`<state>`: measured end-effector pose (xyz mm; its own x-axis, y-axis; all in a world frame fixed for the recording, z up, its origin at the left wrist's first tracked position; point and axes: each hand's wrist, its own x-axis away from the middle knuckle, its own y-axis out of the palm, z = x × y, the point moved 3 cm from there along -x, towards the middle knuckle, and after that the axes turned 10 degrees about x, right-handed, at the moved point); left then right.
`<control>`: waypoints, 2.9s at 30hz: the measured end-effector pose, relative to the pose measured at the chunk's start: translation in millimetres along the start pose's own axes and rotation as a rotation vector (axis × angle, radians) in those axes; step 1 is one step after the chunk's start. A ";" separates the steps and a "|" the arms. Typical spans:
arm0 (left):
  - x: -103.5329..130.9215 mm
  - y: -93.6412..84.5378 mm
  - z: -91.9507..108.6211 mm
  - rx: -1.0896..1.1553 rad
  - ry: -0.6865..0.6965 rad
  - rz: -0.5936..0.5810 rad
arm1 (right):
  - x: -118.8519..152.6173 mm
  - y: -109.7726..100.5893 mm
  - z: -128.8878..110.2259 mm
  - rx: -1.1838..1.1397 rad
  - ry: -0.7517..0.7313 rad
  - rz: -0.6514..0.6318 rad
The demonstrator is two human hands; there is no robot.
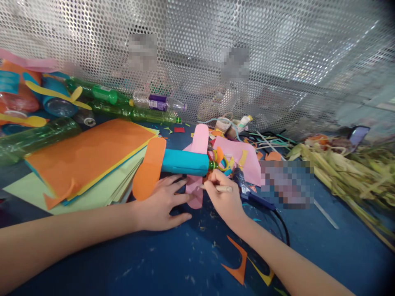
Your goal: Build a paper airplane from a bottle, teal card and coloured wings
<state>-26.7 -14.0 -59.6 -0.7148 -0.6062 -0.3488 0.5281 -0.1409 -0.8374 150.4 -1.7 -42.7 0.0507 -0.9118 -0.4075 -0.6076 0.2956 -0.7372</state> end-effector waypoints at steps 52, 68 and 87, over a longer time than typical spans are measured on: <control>-0.7 -1.3 0.3 0.008 0.024 0.030 | -3.0 5.9 6.7 -0.117 0.002 0.046; -0.9 -2.2 0.8 0.002 0.019 0.022 | -3.7 10.6 9.3 -0.179 0.044 -0.013; 0.4 0.8 0.1 0.008 -0.013 0.031 | -8.7 19.2 21.5 -0.398 0.139 -0.073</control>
<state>-26.5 -14.4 -60.3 -0.6922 -0.6204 -0.3688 0.5533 -0.1280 -0.8231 155.4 18.0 -64.8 0.0145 -0.9640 -0.2655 -0.8662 0.1205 -0.4849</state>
